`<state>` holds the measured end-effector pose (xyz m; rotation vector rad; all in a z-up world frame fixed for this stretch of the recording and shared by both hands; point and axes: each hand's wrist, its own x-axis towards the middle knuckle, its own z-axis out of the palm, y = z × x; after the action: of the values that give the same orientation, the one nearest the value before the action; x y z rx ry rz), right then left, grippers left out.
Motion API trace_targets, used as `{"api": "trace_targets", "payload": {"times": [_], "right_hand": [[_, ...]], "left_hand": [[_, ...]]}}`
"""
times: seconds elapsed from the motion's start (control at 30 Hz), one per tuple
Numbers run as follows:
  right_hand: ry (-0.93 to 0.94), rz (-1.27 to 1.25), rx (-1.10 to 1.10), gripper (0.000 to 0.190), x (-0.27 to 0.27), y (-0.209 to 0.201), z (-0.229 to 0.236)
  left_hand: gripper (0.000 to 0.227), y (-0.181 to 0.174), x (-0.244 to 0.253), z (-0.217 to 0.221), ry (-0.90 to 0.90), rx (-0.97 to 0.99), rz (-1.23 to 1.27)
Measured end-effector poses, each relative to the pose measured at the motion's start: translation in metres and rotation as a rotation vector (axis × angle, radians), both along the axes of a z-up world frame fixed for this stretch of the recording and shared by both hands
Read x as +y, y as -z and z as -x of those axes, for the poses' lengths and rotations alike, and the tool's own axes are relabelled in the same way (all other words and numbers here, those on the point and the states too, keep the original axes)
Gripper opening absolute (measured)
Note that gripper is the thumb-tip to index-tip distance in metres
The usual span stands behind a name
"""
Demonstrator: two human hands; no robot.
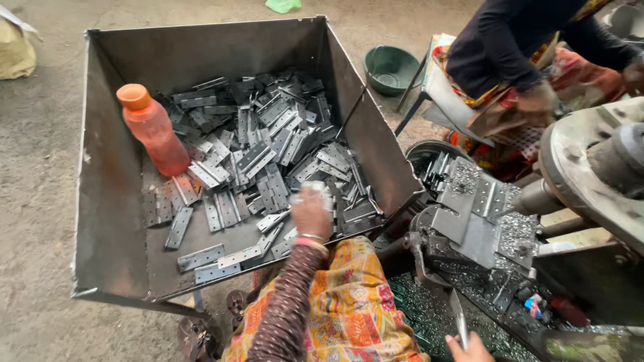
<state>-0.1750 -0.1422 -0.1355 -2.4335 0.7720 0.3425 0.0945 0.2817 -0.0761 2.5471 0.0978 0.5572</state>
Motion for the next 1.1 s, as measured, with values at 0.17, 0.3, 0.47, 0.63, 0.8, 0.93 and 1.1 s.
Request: {"api": "trace_targets", "payload": {"times": [0.17, 0.3, 0.47, 0.63, 0.8, 0.93, 1.1], "right_hand": [[0.008, 0.215, 0.202, 0.054, -0.004, -0.060, -0.004], [-0.012, 0.193, 0.093, 0.052, 0.018, -0.087, -0.002], [-0.006, 0.225, 0.098, 0.051, 0.029, -0.096, -0.002], [-0.020, 0.211, 0.138, 0.051, 0.030, -0.102, -0.003], [-0.032, 0.243, 0.091, 0.051, 0.031, -0.098, -0.003], [-0.026, 0.244, 0.128, 0.050, 0.033, -0.101, -0.003], [-0.035, 0.276, 0.094, 0.050, 0.037, -0.103, -0.002]], "left_hand": [[0.052, 0.069, 0.067, -0.041, -0.323, 0.279, -0.315], [0.019, 0.096, 0.076, -0.036, -0.305, 0.036, -0.573], [0.032, 0.089, 0.096, -0.028, -0.235, 0.117, -0.253], [0.049, 0.021, 0.079, -0.003, -0.166, 0.359, 0.076], [0.037, -0.070, -0.029, 0.024, 0.248, 0.225, 0.360], [0.027, -0.136, -0.126, 0.049, 0.489, 0.062, 0.462], [0.041, -0.152, -0.212, 0.077, 0.584, -0.218, -0.056]]}}
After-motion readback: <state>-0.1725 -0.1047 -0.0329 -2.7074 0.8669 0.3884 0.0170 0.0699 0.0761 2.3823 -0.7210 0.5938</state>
